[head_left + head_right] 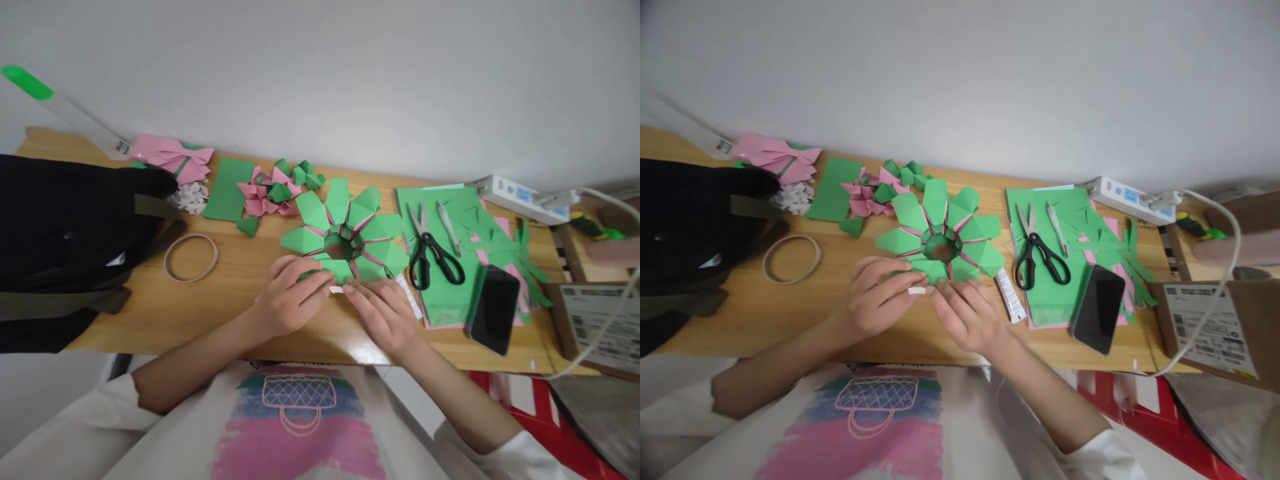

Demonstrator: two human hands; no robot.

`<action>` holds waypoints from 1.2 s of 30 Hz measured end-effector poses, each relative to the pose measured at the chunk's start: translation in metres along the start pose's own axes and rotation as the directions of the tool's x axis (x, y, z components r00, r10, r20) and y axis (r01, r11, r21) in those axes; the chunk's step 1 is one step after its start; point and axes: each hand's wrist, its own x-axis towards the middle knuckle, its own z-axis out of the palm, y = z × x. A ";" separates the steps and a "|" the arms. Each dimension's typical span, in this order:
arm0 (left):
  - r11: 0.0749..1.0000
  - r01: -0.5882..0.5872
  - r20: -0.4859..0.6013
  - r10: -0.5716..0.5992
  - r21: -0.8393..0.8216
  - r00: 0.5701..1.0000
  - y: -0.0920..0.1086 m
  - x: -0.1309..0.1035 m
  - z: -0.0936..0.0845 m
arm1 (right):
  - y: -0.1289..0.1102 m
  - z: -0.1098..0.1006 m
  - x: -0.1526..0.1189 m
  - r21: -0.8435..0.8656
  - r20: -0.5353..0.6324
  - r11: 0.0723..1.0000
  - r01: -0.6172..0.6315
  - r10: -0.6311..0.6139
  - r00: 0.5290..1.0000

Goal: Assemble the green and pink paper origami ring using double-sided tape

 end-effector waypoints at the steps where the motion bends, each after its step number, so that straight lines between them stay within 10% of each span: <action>1: 0.999 0.032 0.011 -0.032 -0.010 0.999 0.000 0.001 -0.001 | 0.000 0.000 0.000 -0.002 0.004 1.000 -0.005 0.005 1.000; 7: 0.955 0.276 0.090 -0.267 -0.110 0.959 -0.008 0.002 -0.014 | -0.004 0.005 -0.003 0.080 0.019 0.985 -0.153 0.152 0.988; 14: 0.926 0.365 0.133 -0.352 -0.095 0.927 -0.013 0.001 -0.019 | 0.003 -0.007 0.019 0.360 0.103 0.794 -0.491 0.489 0.866; 22: 0.907 0.392 0.172 -0.366 -0.157 0.915 -0.008 0.003 -0.021 | 0.016 -0.012 0.038 0.448 0.375 0.701 -0.554 0.415 0.829; 36: 0.913 0.370 0.211 -0.332 -0.175 0.919 0.000 0.002 -0.022 | -0.011 -0.020 0.019 0.428 0.274 0.733 -0.529 0.452 0.849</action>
